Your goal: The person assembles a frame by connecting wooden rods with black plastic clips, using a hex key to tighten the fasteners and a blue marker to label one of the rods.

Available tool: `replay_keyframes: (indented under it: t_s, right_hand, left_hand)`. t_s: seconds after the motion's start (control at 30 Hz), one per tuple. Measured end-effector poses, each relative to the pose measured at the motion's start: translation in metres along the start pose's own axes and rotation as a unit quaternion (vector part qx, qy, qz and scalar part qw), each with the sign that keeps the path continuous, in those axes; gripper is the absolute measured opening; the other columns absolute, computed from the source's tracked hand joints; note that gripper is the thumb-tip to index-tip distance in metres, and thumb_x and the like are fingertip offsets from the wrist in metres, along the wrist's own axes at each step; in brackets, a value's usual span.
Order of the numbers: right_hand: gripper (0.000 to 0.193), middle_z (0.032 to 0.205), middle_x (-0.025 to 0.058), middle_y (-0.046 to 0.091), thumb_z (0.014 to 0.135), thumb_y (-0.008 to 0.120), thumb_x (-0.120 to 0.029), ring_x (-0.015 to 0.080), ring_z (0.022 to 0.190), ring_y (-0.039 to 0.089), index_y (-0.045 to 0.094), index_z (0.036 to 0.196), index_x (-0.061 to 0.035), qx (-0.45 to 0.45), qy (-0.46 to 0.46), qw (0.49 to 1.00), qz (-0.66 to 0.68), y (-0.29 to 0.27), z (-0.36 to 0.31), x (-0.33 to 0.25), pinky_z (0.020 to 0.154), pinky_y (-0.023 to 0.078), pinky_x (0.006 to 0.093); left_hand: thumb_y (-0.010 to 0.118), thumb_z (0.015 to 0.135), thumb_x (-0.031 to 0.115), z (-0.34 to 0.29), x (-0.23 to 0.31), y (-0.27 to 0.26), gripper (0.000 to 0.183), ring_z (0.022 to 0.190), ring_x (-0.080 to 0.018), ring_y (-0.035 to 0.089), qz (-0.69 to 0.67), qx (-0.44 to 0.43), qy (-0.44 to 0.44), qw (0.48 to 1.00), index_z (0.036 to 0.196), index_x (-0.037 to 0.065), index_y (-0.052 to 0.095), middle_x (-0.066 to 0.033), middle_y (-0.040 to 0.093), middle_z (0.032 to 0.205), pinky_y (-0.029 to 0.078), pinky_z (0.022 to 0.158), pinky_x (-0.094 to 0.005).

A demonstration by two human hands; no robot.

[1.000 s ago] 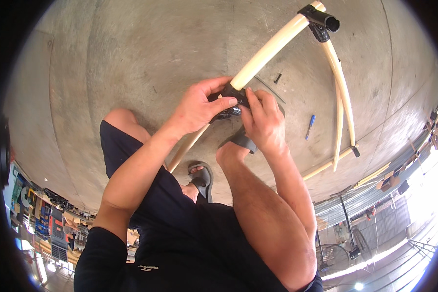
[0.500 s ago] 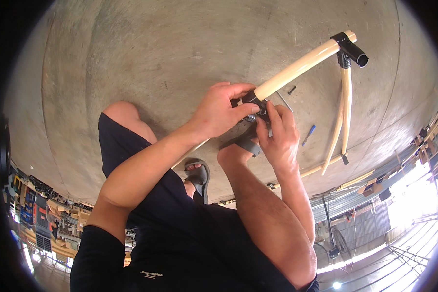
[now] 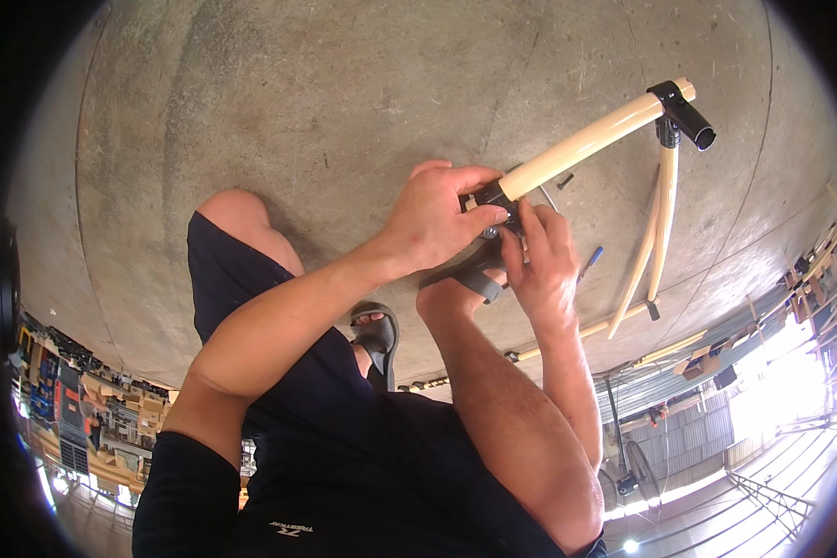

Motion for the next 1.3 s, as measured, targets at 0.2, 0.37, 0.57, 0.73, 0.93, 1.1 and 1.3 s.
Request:
replay_keyframes:
  t_s: [0.2,0.37,0.57,0.73,0.93,1.1,1.3]
  right_hand:
    - [0.044,0.116,0.0171,0.068,0.086,0.079,-0.003,0.0311,0.096,0.072,0.068,0.129,0.0014,0.010,-0.008,1.000,0.002,-0.006,0.002,-0.002,0.078,0.060,0.0389]
    - [0.046,0.122,0.0127,0.072,0.095,0.071,-0.002,0.0173,0.105,0.070,0.061,0.140,0.0024,-0.090,0.279,0.865,0.407,0.018,-0.019,0.040,0.090,0.058,0.0320]
    - [0.043,0.108,0.0058,0.071,0.098,0.067,-0.001,0.0118,0.092,0.064,0.059,0.140,0.0038,-0.109,0.305,0.754,0.572,0.026,-0.020,0.049,0.085,0.055,0.0278]
    - [0.043,0.107,0.0072,0.071,0.101,0.069,-0.011,0.0115,0.088,0.065,0.058,0.139,0.0042,-0.103,0.308,0.723,0.610,0.032,-0.022,0.051,0.083,0.055,0.0275]
    - [0.038,0.105,0.0079,0.072,0.104,0.065,-0.011,0.0123,0.083,0.065,0.060,0.138,0.0046,-0.098,0.326,0.743,0.576,0.035,-0.023,0.047,0.078,0.057,0.0285]
    - [0.032,0.090,0.0063,0.070,0.105,0.063,-0.016,0.0124,0.071,0.066,0.066,0.133,-0.0005,-0.062,0.315,0.723,0.612,0.046,-0.025,0.050,0.069,0.056,0.0297]
    - [0.030,0.083,0.0062,0.068,0.107,0.059,-0.021,0.0119,0.068,0.066,0.068,0.128,-0.0022,-0.047,0.297,0.769,0.564,0.040,-0.027,0.042,0.067,0.056,0.0294]
  left_hand:
    - [0.076,0.085,0.023,0.002,0.000,0.007,0.033,0.079,-0.0285,0.069,-0.005,0.001,0.001,1.000,0.112,0.004,0.077,-0.0122,0.076,0.089,0.045,0.105,-0.0414]
    - [0.080,0.085,0.018,0.003,-0.007,0.009,0.038,0.087,-0.0223,0.071,-0.031,0.019,0.009,0.999,0.118,0.000,0.074,-0.0136,0.075,0.095,0.055,0.088,-0.0345]
    - [0.074,0.093,0.005,0.003,-0.006,0.009,0.041,0.102,-0.0140,0.070,-0.085,-0.041,-0.048,0.994,0.130,-0.009,0.065,-0.0132,0.075,0.114,0.056,0.090,-0.0283]
    - [0.073,0.096,0.005,0.002,-0.009,0.015,0.041,0.100,-0.0116,0.069,-0.200,-0.037,-0.067,0.977,0.134,-0.008,0.063,-0.0101,0.075,0.113,0.056,0.089,-0.0266]
    - [0.073,0.096,0.006,0.000,-0.006,0.013,0.039,0.099,-0.0105,0.068,-0.204,-0.035,-0.068,0.976,0.132,-0.007,0.065,-0.0090,0.075,0.113,0.056,0.088,-0.0257]
    - [0.072,0.100,0.009,0.001,-0.010,0.014,0.040,0.098,-0.0110,0.069,-0.156,-0.039,-0.061,0.985,0.136,-0.006,0.062,-0.0088,0.074,0.115,0.056,0.087,-0.0258]
    - [0.070,0.101,0.009,0.002,-0.005,0.012,0.039,0.097,-0.0099,0.068,-0.168,-0.045,-0.077,0.982,0.136,-0.006,0.062,-0.0073,0.073,0.114,0.055,0.087,-0.0244]
Point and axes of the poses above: each hand's wrist, its own z-axis towards the middle knuckle, its own y-axis out of the palm, x = y × z, the point moved 3 cm from there along z, towards the middle knuckle
